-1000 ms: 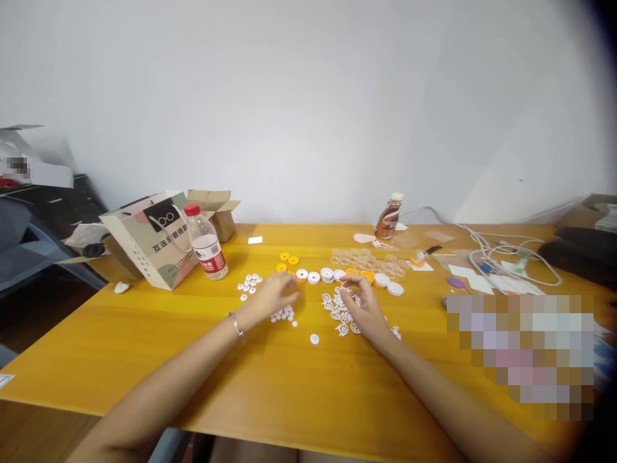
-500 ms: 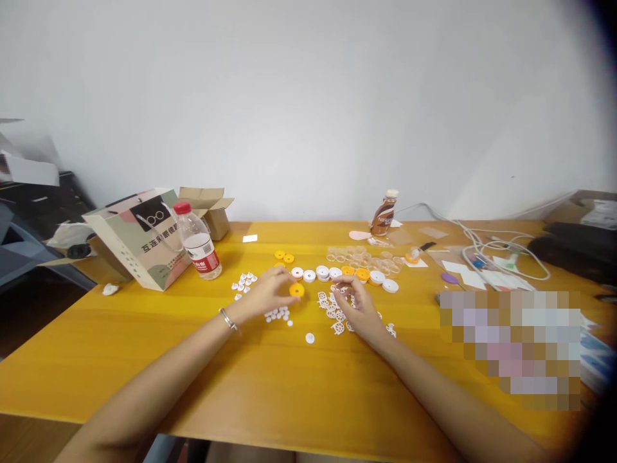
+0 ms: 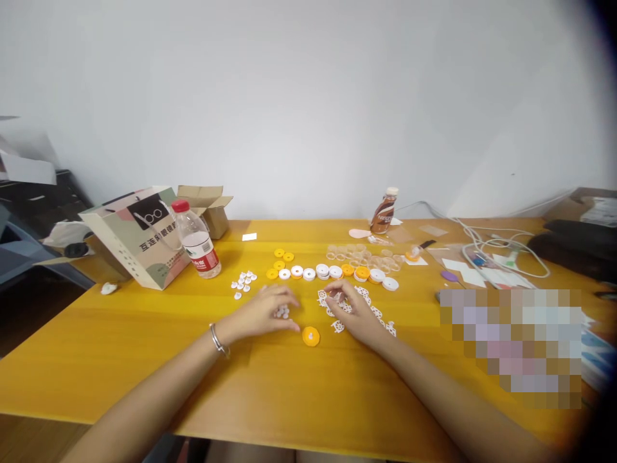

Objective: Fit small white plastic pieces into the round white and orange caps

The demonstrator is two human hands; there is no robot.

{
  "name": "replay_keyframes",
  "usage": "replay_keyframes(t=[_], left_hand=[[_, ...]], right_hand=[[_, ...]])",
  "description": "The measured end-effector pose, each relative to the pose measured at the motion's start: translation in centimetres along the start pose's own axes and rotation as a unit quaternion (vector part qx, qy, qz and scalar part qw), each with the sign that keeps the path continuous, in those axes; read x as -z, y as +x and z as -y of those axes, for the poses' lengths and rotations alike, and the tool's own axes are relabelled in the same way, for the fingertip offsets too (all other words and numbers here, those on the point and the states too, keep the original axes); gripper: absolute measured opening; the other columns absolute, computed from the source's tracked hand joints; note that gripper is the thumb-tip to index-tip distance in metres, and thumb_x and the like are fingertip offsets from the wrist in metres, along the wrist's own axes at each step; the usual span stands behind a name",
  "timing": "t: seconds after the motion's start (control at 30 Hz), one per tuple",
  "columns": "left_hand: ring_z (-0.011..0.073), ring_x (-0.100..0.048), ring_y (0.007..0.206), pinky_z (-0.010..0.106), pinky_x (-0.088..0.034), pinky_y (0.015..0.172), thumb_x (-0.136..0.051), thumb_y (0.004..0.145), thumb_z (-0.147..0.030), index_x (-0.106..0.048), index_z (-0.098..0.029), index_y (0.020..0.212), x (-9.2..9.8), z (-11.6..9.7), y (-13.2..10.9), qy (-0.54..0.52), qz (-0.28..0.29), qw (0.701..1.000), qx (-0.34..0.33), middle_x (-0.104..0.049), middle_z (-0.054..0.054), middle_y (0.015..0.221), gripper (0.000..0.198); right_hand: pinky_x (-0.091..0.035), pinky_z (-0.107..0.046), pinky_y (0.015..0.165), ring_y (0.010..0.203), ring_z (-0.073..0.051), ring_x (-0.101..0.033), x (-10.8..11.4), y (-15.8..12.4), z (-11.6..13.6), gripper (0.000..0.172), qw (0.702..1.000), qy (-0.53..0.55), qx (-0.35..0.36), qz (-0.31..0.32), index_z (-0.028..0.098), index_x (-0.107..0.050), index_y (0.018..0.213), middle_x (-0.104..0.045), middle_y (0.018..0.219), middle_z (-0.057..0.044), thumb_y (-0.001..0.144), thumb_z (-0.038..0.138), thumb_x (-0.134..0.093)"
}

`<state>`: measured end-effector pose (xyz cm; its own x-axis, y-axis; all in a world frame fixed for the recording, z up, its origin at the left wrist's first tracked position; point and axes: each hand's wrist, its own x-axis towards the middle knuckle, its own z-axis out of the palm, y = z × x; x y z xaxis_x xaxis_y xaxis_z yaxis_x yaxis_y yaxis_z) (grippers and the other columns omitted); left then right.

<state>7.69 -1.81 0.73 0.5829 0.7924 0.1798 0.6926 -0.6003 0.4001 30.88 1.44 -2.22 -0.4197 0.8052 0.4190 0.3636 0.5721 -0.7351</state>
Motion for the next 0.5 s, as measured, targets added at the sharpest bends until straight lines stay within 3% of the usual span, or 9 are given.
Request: replay_keyframes(t=[0.07,0.23,0.37,0.5], left_hand=[[0.0152,-0.052,0.085,0.026,-0.037,0.078,-0.049,0.081,-0.037,-0.06,-0.021,0.093,1.5,1.8,-0.6,0.025,-0.007,0.999,0.04,-0.058,0.003,0.091,0.023],[0.015,-0.055,0.076,0.025,-0.039,0.072,-0.048,0.081,-0.025,-0.063,-0.018,0.083,3.6,5.1,-1.8,0.083,0.02,0.989,0.117,-0.061,0.005,0.084,0.017],[0.0154,-0.055,0.077,0.025,-0.04,0.072,-0.051,0.078,-0.023,-0.064,-0.018,0.08,3.3,5.0,-1.8,0.075,0.057,0.991,0.098,-0.063,0.004,0.082,0.014],[0.0151,-0.055,0.077,0.024,-0.039,0.072,-0.052,0.077,-0.025,-0.064,-0.019,0.08,3.0,4.5,-1.8,0.077,0.055,0.99,0.101,-0.063,0.004,0.082,0.014]], right_hand=[[-0.041,-0.033,0.075,0.081,-0.018,-0.051,0.2,-0.1,0.5,0.011,0.998,-0.018,0.02,0.049,0.022,-0.051,0.089,-0.054,0.087,-0.003,0.081,0.026,-0.045],[-0.041,-0.034,0.074,0.082,-0.02,-0.05,0.4,-0.6,1.6,0.012,0.981,-0.083,0.085,0.153,0.023,-0.054,0.084,-0.055,0.083,-0.003,0.075,0.031,-0.055],[-0.04,-0.034,0.075,0.085,-0.021,-0.049,0.2,-1.0,1.8,0.022,0.972,-0.113,0.106,0.175,0.023,-0.054,0.087,-0.055,0.086,-0.004,0.069,0.035,-0.061],[-0.038,-0.034,0.076,0.086,-0.021,-0.048,0.0,-1.2,1.7,0.031,0.966,-0.136,0.109,0.192,0.023,-0.055,0.09,-0.054,0.09,-0.005,0.066,0.04,-0.064]])
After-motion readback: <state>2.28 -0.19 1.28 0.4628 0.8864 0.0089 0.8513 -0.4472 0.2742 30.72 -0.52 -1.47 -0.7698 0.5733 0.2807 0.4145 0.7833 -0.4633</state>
